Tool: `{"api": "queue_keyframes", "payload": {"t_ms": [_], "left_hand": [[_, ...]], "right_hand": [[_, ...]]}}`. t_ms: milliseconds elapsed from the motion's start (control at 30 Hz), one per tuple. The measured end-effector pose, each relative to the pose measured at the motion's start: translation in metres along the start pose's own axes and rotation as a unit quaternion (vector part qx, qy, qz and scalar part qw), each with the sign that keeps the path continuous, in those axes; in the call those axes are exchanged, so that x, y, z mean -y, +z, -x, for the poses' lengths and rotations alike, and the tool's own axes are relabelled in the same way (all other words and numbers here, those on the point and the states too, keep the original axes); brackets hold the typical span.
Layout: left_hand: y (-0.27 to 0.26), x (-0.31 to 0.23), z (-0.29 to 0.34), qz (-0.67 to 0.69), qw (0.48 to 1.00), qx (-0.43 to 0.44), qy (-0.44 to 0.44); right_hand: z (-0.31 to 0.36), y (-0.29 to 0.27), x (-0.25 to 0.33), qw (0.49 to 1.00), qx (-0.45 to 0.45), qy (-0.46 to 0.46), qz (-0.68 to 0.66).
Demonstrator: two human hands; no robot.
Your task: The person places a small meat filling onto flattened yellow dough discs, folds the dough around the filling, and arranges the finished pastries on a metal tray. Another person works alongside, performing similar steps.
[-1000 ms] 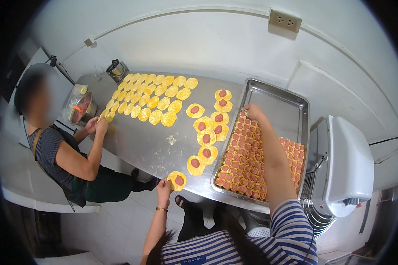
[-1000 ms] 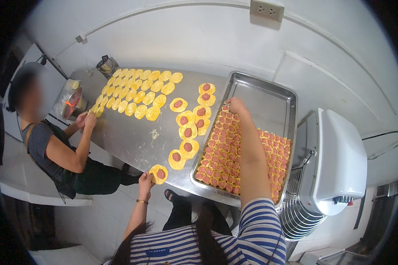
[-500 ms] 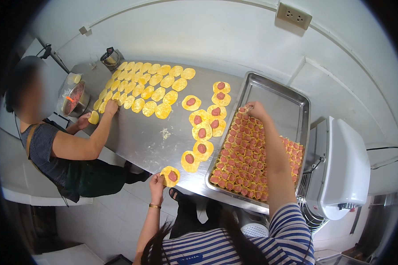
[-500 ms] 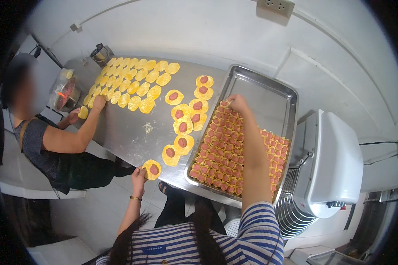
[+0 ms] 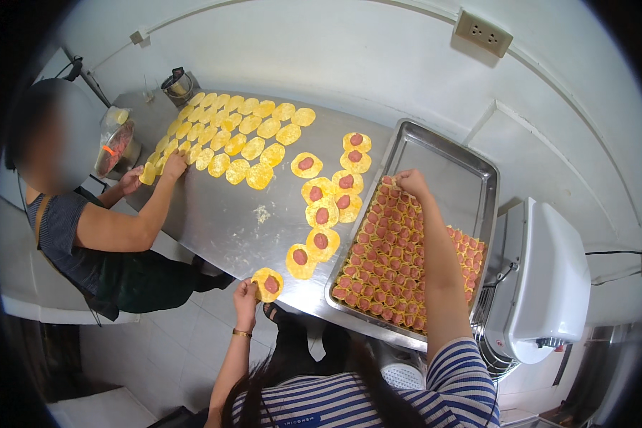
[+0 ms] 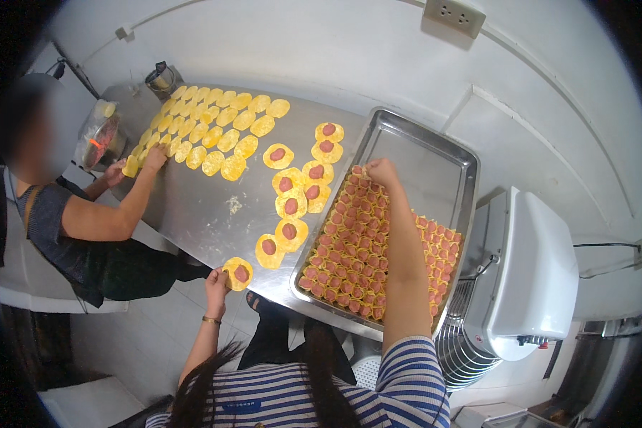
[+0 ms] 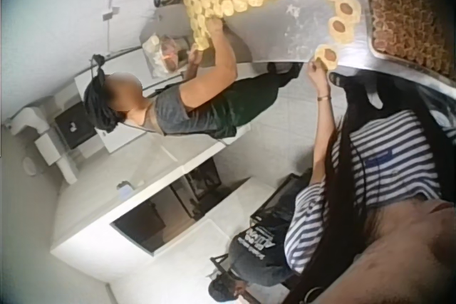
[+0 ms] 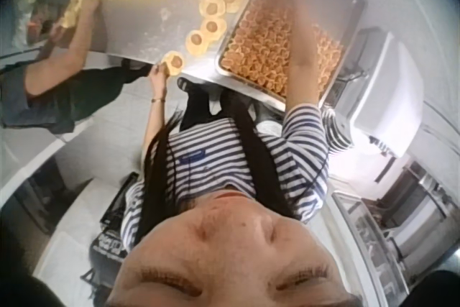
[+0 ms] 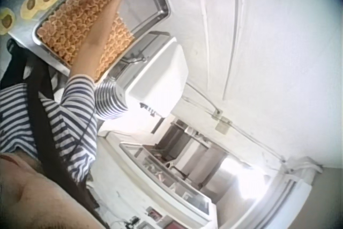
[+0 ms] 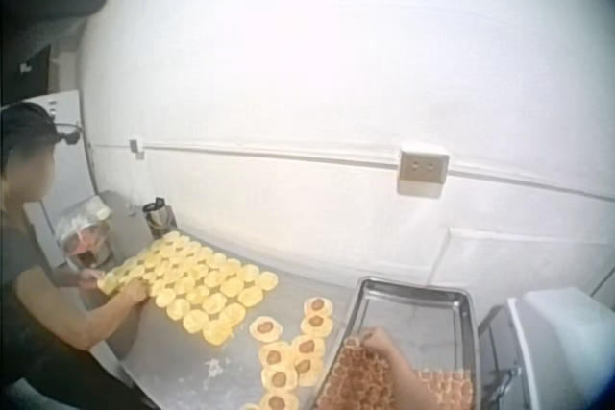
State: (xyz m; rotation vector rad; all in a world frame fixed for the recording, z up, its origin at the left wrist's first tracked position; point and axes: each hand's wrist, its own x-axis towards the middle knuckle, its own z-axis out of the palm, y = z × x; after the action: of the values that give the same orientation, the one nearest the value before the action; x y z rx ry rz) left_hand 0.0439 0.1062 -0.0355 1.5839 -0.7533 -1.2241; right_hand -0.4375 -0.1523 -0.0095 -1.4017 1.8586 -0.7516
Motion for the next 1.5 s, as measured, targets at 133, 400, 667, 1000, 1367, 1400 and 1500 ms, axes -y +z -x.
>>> {"api": "queue_keyframes", "payload": {"t_ms": [133, 400, 667, 1000, 1367, 1400, 1500], "left_hand": [[0.004, -0.003, 0.003, -0.003, 1.0, -0.011, -0.006], [0.004, -0.008, 0.006, 0.012, 1.0, 0.0, -0.011], [-0.001, 0.0, 0.001, -0.005, 1.0, 0.008, -0.013], [-0.004, 0.005, -0.001, -0.001, 1.0, 0.008, -0.014], [0.001, -0.002, 0.002, 0.026, 1.0, 0.0, -0.01], [0.0, -0.002, 0.002, 0.004, 1.0, 0.006, -0.02], [-0.005, -0.001, 0.0, -0.025, 0.999, 0.031, -0.026]], "right_hand": [[-0.012, -0.003, -0.008, 0.997, 0.055, -0.024, 0.039], [-0.018, -0.001, 0.017, 0.978, 0.103, -0.105, 0.147], [-0.001, -0.013, 0.025, 0.982, 0.105, -0.109, 0.109], [-0.007, -0.006, 0.011, 0.99, 0.119, -0.06, 0.044], [-0.005, -0.009, 0.025, 0.978, 0.133, -0.074, 0.143], [-0.005, -0.009, 0.027, 0.975, 0.132, -0.078, 0.16], [-0.005, -0.006, 0.03, 0.967, 0.147, -0.088, 0.19]]}}
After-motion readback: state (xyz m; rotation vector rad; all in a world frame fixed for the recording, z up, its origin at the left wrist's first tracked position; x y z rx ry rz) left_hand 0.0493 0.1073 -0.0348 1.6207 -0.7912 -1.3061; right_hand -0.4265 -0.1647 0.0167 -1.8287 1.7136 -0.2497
